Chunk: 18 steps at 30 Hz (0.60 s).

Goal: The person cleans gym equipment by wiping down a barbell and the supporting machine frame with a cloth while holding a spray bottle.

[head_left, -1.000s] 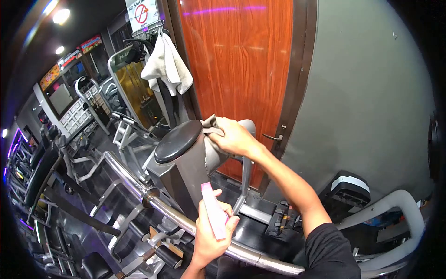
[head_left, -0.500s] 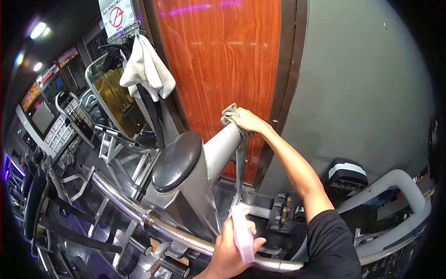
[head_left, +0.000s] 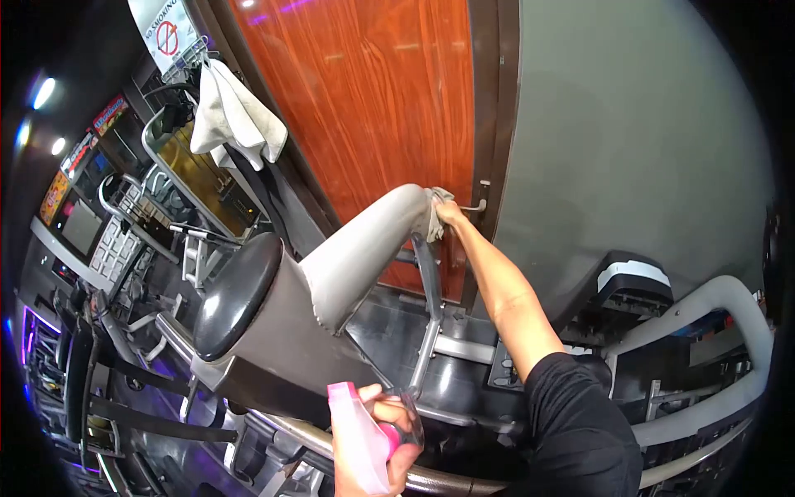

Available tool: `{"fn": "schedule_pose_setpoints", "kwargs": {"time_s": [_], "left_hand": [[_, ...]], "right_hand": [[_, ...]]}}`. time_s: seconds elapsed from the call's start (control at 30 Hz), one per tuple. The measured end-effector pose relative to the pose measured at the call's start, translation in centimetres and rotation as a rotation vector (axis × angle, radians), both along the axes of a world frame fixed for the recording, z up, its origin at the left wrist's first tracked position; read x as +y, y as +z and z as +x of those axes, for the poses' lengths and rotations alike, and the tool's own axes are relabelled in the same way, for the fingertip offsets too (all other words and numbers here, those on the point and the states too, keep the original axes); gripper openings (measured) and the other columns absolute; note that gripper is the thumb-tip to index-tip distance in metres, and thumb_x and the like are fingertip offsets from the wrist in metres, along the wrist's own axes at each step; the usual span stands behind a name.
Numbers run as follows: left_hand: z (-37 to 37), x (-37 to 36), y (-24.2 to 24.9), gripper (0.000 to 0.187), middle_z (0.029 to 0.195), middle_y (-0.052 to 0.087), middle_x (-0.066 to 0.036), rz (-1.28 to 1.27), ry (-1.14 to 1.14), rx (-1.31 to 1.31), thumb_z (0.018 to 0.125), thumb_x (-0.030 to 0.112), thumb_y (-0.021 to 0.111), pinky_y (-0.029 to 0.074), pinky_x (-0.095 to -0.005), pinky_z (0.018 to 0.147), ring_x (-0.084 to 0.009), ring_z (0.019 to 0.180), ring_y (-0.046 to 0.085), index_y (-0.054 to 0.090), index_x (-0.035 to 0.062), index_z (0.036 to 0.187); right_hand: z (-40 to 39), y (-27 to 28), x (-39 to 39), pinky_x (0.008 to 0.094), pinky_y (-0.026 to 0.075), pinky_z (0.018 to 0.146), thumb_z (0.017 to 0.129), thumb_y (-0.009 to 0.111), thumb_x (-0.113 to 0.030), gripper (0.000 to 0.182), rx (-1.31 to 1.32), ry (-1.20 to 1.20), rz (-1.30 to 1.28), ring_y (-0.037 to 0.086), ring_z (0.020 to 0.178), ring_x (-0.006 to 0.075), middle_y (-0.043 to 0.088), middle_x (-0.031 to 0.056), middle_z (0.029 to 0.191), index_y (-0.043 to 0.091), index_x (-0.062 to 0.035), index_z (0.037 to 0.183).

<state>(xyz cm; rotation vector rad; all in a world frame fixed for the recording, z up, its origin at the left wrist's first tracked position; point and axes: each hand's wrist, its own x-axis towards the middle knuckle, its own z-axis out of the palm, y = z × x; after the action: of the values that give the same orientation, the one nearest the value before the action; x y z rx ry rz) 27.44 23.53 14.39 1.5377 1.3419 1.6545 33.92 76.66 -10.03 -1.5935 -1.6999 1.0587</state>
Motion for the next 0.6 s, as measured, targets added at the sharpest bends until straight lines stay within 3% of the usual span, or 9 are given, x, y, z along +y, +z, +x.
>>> {"fn": "schedule_pose_setpoints", "kwargs": {"time_s": [0.1, 0.13, 0.17, 0.2, 0.23, 0.27, 0.33, 0.4, 0.6], "left_hand": [[0.3, 0.2, 0.0, 0.083, 0.077, 0.056, -0.008, 0.006, 0.041, -0.012, 0.082, 0.039, 0.072, 0.044, -0.0444, 0.09, -0.024, 0.078, 0.06, 0.025, -0.0032, 0.135], [0.2, 0.2, 0.1, 0.083, 0.077, 0.056, -0.008, 0.005, 0.063, -0.023, 0.082, 0.04, 0.072, 0.044, -0.0441, 0.089, -0.024, 0.078, 0.06, 0.025, -0.0033, 0.135], [0.1, 0.2, 0.2, 0.081, 0.077, 0.056, -0.008, 0.007, 0.05, -0.012, 0.083, 0.037, 0.072, 0.045, -0.0441, 0.088, -0.0241, 0.078, 0.06, 0.025, -0.0036, 0.135], [0.0, 0.1, 0.3, 0.081, 0.077, 0.056, -0.008, 0.009, 0.049, -0.003, 0.083, 0.037, 0.072, 0.045, -0.0441, 0.088, -0.0241, 0.078, 0.06, 0.025, -0.0036, 0.135], [0.1, 0.1, 0.6, 0.08, 0.077, 0.057, -0.008, -0.012, 0.049, -0.002, 0.083, 0.035, 0.071, 0.045, -0.0441, 0.088, -0.0241, 0.078, 0.06, 0.024, -0.0038, 0.135], [0.1, 0.1, 0.7, 0.079, 0.077, 0.057, -0.008, -0.031, 0.049, -0.004, 0.083, 0.033, 0.071, 0.045, -0.0442, 0.088, -0.0241, 0.078, 0.06, 0.024, -0.0039, 0.135], [-0.1, 0.2, 0.6, 0.078, 0.078, 0.057, -0.009, -0.02, 0.042, 0.016, 0.084, 0.032, 0.071, 0.045, -0.0443, 0.088, -0.0242, 0.078, 0.06, 0.024, -0.0039, 0.135], [-0.1, 0.2, 0.5, 0.077, 0.078, 0.057, -0.009, -0.017, 0.034, 0.034, 0.084, 0.03, 0.07, 0.045, -0.0444, 0.088, -0.0243, 0.078, 0.06, 0.024, -0.004, 0.135], [-0.3, 0.0, -0.1, 0.082, 0.076, 0.056, -0.008, -0.002, 0.045, 0.03, 0.082, 0.038, 0.072, 0.045, -0.0439, 0.088, -0.0244, 0.076, 0.06, 0.025, -0.004, 0.135]], "right_hand": [[-0.5, -7.1, -2.9, 0.0374, 0.037, 0.104, 0.09, 0.056, -0.043, 0.058, 0.292, -0.245, -0.278, 0.048, 0.126, 0.0344, 0.05, 0.0235, 0.133, 0.05, -0.0031, 0.132], [-1.7, -13.6, -1.5, 0.0469, 0.047, 0.091, 0.095, 0.049, -0.045, 0.049, 0.382, -0.285, -0.215, 0.059, 0.109, 0.0277, 0.059, 0.0136, 0.125, 0.047, -0.0187, 0.137], [-1.7, -9.8, -5.9, 0.0534, 0.051, 0.08, 0.095, 0.05, -0.048, 0.044, 0.596, -0.39, -0.545, 0.066, 0.093, 0.026, 0.065, 0.0097, 0.112, 0.054, -0.016, 0.125], [-3.1, -17.7, -2.7, 0.0579, 0.051, 0.073, 0.094, 0.051, -0.049, 0.041, 0.579, -0.441, -0.698, 0.068, 0.084, 0.0268, 0.067, 0.0071, 0.103, 0.054, -0.0145, 0.116], [-2.6, -12.4, -7.1, 0.0576, 0.052, 0.075, 0.093, 0.051, -0.05, 0.042, 0.739, -0.486, -0.761, 0.067, 0.088, 0.0289, 0.067, 0.0082, 0.106, 0.054, -0.0138, 0.115], [-3.0, -17.5, -4.5, 0.0649, 0.04, 0.09, 0.092, 0.056, -0.044, 0.06, 0.818, -0.468, -0.818, 0.059, 0.109, 0.034, 0.054, 0.0091, 0.132, 0.035, -0.0181, 0.141], [-2.8, -7.2, -9.5, 0.0551, 0.045, 0.09, 0.091, 0.058, -0.044, 0.057, 0.79, -0.677, -0.725, 0.061, 0.108, 0.0307, 0.059, 0.0104, 0.126, 0.042, -0.0149, 0.137], [-3.7, -8.0, -6.9, 0.0448, 0.048, 0.09, 0.088, 0.062, -0.042, 0.052, 0.889, -0.652, -0.368, 0.062, 0.106, 0.0304, 0.062, 0.0158, 0.119, 0.054, -0.0072, 0.127], [-3.5, 10.5, -15.5, 0.0433, 0.042, 0.095, 0.082, 0.066, -0.021, 0.037, 0.529, -0.19, 0.652, 0.056, 0.105, 0.0372, 0.06, 0.018, 0.116, 0.061, -0.0031, 0.113]]}}
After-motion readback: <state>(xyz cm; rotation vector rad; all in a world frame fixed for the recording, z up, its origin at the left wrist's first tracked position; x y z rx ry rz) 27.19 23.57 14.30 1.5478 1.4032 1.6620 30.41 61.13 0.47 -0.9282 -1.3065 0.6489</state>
